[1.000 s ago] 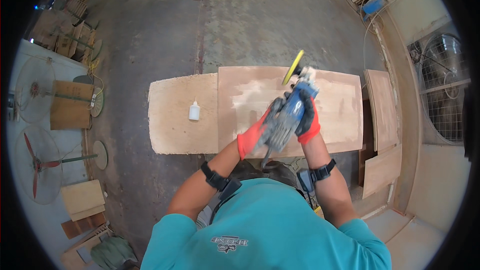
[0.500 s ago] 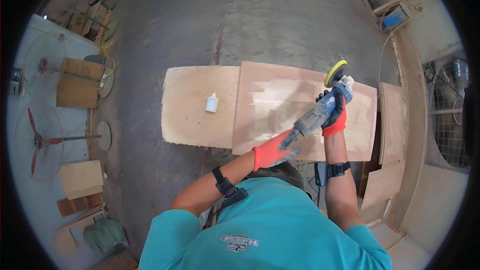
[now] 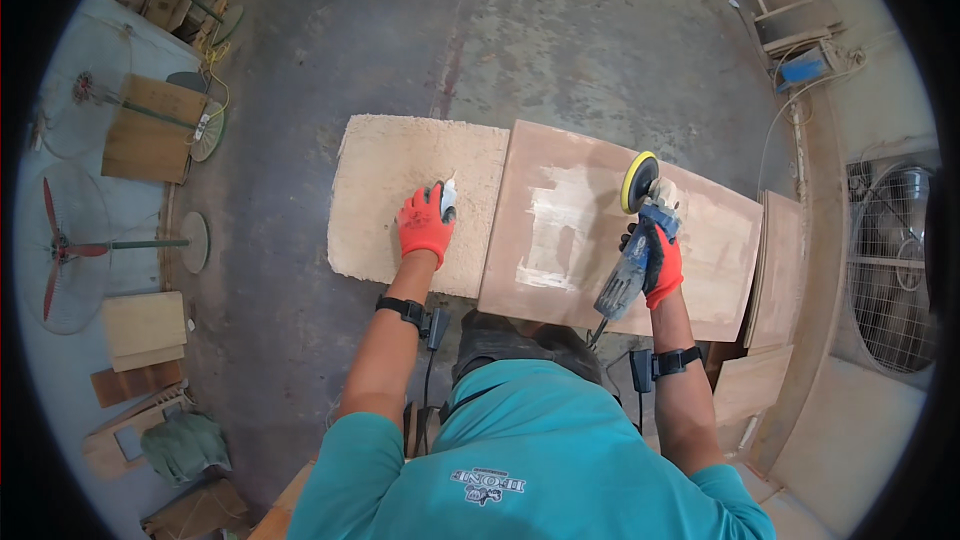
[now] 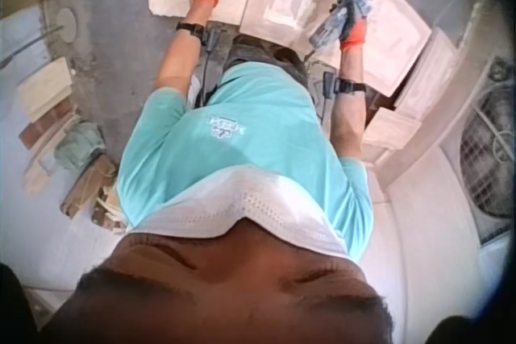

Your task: The person applies a liquid from a white bottle onto a large wooden board and then uses a handheld electric sander to smooth the surface. The person moves the sander across the board in various directions, occasionally pausing to reposition the board or adjust the tool.

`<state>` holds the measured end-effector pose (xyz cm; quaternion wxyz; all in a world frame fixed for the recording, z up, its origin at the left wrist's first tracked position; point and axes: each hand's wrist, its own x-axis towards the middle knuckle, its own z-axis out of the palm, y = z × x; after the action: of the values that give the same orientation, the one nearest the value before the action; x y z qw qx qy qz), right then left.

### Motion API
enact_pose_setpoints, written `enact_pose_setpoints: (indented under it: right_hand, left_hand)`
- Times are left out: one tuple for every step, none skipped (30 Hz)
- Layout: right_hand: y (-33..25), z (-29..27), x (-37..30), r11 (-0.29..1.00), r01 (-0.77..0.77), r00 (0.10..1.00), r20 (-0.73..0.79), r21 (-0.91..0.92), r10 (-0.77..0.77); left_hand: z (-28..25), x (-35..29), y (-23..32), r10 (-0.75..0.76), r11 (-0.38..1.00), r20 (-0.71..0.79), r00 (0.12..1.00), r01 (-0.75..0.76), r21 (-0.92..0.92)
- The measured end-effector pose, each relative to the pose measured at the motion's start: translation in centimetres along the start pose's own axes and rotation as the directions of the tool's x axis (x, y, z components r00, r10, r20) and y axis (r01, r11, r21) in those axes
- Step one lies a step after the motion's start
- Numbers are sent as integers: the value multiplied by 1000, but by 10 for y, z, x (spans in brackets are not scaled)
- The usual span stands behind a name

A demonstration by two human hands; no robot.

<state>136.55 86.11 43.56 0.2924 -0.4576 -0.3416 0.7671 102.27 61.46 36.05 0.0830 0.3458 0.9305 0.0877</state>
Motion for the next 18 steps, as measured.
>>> enact_pose_setpoints:
  right_hand:
    - [4, 0, 1, 1000, -3, 1000, 2, -11, 3]
    - [6, 0, 2, 1000, 7, 1000, 4, -19, -7]
    - [6, -3, 3, 998, 1, 1000, 9, -61, 0]
    - [5, -5, 4, 995, -5, 1000, 14, -102, 7]
    - [5, -5, 5, 990, -11, 1000, 22, -139, 14]
    - [3, 1, 5, 981, 13, 1000, 26, -192, -9]
    - [3, 5, 8, 955, 42, 999, 28, -293, -35]
    - [4, 7, 12, 918, 70, 998, 30, -389, -64]
    - [2, 8, 16, 871, 98, 995, 28, -482, -97]
    - [10, -4, 35, 698, 154, 980, 20, -699, -196]
    - [5, 13, 38, 594, 152, 977, 29, -790, -211]
    - [-2, 43, 33, 478, 144, 974, 39, -866, -224]
    - [-9, 70, 30, 354, 132, 970, 48, -926, -238]
    - [-12, 88, 33, 331, 115, 978, 48, -937, -205]
    - [-14, 103, 39, 307, 96, 984, 43, -947, -173]
    - [-12, 117, 46, 283, 132, 984, 92, -950, -153]
    - [-8, 131, 54, 242, 139, 983, 105, -960, -150]
    - [-5, 143, 61, 198, 144, 983, 116, -970, -145]
  left_hand:
    - [3, 4, -7, -24, 999, -6, 1000, 24, -22]
    - [2, 9, -10, -44, 998, -8, 999, 43, -45]
    - [1, 11, -14, -64, 996, -11, 998, 63, -66]
    - [1, 9, -22, -78, 996, -66, 995, 76, -38]
    - [0, 11, -34, -99, 994, -93, 991, 95, -47]
    - [-1, 13, -46, -119, 992, -120, 986, 112, -58]
    - [-2, 14, -58, -139, 989, -147, 979, 130, -68]
    - [-3, 15, -67, -168, 983, -153, 974, 153, -104]
    - [-6, 14, -60, -121, 990, -212, 970, 103, -95]
    - [-7, 8, -52, -74, 995, -270, 960, 53, -84]
    - [-12, -1, -45, -36, 998, -328, 944, 15, -64]
    - [-21, -16, -28, 18, 995, -231, 973, -40, -87]
    - [-27, -29, -9, 39, 983, -39, 998, -46, -176]
    - [-31, -42, 9, 78, 965, 152, 985, -36, -261]
    - [-32, -56, 25, 105, 961, 265, 958, -28, -277]
    - [-32, -69, 37, 129, 958, 373, 919, -17, -287]
    - [-25, -80, 46, 162, 967, 396, 904, -65, -246]
    - [-17, -91, 54, 194, 972, 422, 886, -114, -208]
